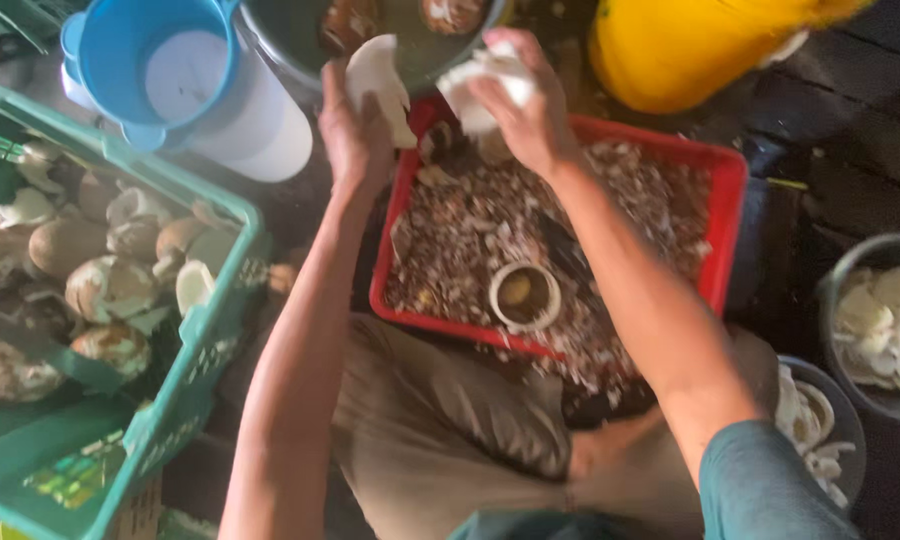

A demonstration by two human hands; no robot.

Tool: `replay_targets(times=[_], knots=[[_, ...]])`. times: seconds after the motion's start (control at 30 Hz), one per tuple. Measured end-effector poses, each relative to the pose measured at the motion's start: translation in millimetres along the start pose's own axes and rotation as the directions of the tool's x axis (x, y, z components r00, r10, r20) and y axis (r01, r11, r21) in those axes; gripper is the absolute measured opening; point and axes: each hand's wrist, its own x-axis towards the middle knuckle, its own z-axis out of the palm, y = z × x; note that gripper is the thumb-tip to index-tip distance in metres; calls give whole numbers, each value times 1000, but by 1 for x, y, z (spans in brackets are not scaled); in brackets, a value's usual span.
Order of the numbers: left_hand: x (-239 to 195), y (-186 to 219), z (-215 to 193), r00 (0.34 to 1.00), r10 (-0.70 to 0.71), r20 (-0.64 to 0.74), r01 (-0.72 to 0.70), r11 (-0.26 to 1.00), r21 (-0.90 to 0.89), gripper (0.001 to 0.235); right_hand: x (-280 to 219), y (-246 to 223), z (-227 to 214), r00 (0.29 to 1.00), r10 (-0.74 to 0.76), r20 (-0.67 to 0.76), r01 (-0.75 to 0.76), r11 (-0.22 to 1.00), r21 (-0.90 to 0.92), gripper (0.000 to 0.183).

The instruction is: The person sits on the floor and uses a knife to peel the husk off a coconut, rotating it to remove the outer layer. After peeling, the person splits the coconut and places the halves into a nearby container.

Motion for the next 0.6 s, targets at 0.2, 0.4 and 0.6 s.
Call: replay_targets(times=[0.2,0.4,0.6], knots=[[107,-74,50,999,27,-20,-15,889,457,60,108,97,89,960,-269,77,279,908,-312,46],[170,-199,92,977,-198,85,65,648,759,42,159,175,132,872,397,288,-112,733,-671,39],[210,-267,96,948,-304,97,94,556,826,38,167,202,142,802,491,341,-81,654,-752,27]])
